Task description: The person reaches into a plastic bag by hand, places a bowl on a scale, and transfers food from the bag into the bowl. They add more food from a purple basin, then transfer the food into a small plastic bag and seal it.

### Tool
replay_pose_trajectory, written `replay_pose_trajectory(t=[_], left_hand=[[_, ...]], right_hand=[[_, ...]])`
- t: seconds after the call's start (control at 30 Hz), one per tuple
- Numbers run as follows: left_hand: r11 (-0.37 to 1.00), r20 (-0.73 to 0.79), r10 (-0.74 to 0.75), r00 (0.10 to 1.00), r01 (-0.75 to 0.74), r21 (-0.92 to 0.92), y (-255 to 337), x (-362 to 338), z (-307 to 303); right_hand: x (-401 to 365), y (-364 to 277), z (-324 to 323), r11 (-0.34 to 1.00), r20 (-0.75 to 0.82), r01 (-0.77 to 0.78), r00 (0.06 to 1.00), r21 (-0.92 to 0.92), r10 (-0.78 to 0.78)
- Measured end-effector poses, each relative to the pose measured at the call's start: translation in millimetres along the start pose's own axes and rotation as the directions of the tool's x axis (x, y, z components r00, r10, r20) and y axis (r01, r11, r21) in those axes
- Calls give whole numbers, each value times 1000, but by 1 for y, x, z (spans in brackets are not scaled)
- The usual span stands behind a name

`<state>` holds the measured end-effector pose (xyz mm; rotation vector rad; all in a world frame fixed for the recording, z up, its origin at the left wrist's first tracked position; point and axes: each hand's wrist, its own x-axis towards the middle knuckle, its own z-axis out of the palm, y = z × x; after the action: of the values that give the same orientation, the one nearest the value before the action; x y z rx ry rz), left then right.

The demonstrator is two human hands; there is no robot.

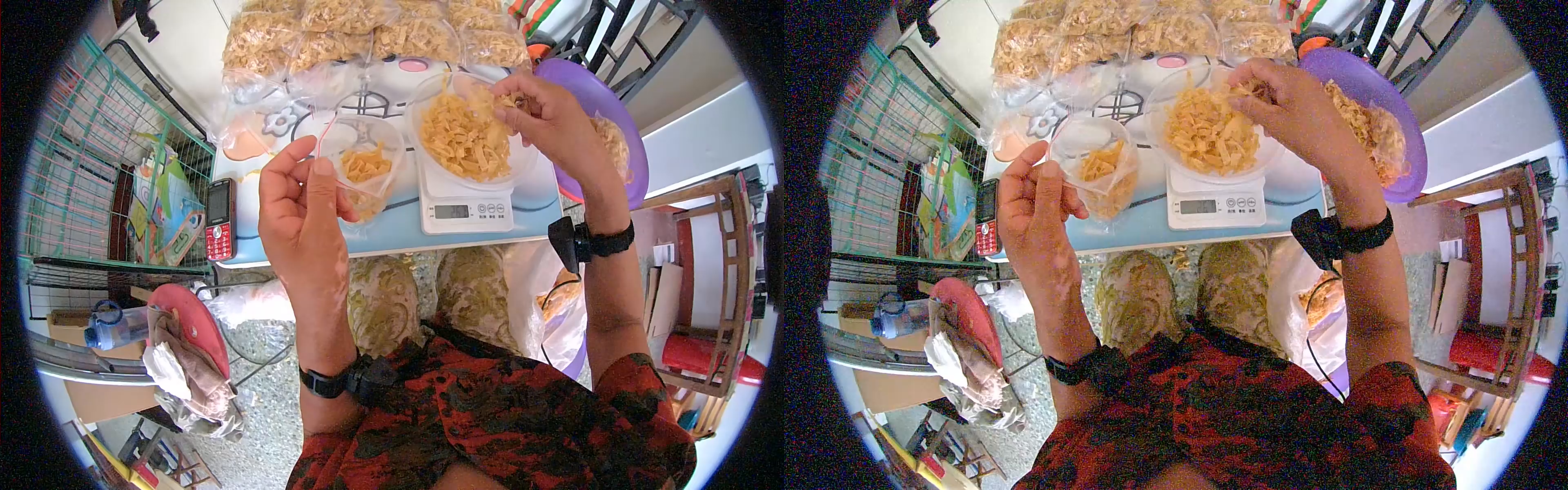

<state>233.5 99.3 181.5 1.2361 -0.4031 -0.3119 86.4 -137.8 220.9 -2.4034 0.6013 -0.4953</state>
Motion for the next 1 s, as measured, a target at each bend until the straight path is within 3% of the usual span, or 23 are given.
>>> replay_pose_trajectory(t=[0.1, 0.2, 0.3, 0.4, 0.6, 0.8, 1.0], left_hand=[[1000, 8, 2, 1000, -2, -8, 0, 0, 0], [1000, 1, 1, 1000, -1, -17, -2, 1, 1], [1000, 11, 1, 1000, -1, -20, -5, 1, 1], [1000, 16, -3, 1000, 3, -19, -5, 2, 3], [1000, 5, 2, 1000, -2, -16, -3, 0, 2], [1000, 2, -16, 1000, 16, -14, -2, 2, 0], [999, 18, -36, 999, 36, -27, -4, 2, -1]], right_hand=[[0, 11, 1, 974, 105, -12, 994, -225, 37], [-4, 20, 9, 951, 117, 173, 982, -257, -147], [-8, 13, 9, 937, 171, 172, 977, -303, -124], [-12, -2, 12, 889, 232, 301, 945, -345, -230], [-5, -10, 21, 822, 312, 223, 948, -524, -59], [3, 7, 18, 865, 243, 322, 939, -384, -242], [1, 5, 0, 939, 79, 183, 983, -290, -167]])
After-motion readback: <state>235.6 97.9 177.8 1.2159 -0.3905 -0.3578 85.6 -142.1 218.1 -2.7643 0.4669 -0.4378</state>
